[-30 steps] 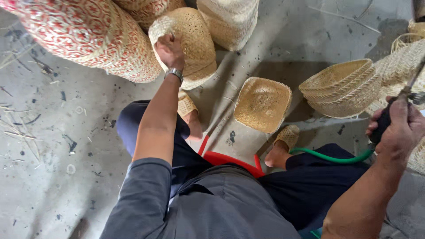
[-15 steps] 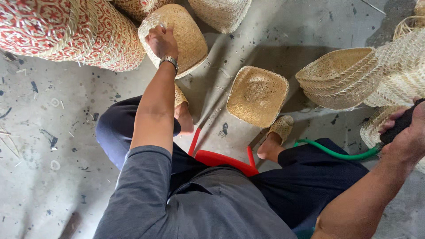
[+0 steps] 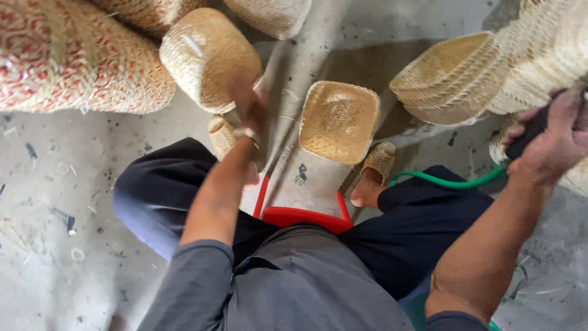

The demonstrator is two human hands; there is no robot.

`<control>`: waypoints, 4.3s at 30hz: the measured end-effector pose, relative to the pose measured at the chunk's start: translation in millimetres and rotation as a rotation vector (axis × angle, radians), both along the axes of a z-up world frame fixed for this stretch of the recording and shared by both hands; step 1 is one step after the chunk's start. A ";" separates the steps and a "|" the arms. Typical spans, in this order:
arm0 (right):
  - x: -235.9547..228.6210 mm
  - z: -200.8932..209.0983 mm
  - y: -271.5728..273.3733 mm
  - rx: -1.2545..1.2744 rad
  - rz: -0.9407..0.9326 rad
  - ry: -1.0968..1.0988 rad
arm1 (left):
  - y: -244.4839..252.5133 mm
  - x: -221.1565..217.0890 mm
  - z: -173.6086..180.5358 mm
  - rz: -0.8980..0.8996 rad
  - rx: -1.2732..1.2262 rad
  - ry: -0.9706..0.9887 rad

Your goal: The person uses a blowtorch to singe the surface of woven baskets, handling them one at a time and turning them over to cover all sides.

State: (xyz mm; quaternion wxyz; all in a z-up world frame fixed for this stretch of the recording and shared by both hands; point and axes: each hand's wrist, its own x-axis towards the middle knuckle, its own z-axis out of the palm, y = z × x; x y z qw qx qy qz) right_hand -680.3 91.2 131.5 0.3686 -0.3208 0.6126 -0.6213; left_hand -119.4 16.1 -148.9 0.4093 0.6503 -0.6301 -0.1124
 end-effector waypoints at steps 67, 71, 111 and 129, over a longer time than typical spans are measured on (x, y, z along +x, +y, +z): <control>141.8 59.6 29.5 0.233 0.386 0.739 | 53.6 35.5 206.1 -0.172 0.710 1.267; 179.2 75.2 55.6 0.290 0.556 0.622 | 63.3 34.2 202.2 -0.308 0.461 1.388; 249.0 83.1 80.1 0.059 0.483 1.038 | 88.9 1.5 248.1 -0.203 0.266 1.246; 235.3 70.3 101.2 0.174 0.542 0.993 | 65.1 6.9 196.6 -0.223 -0.075 1.405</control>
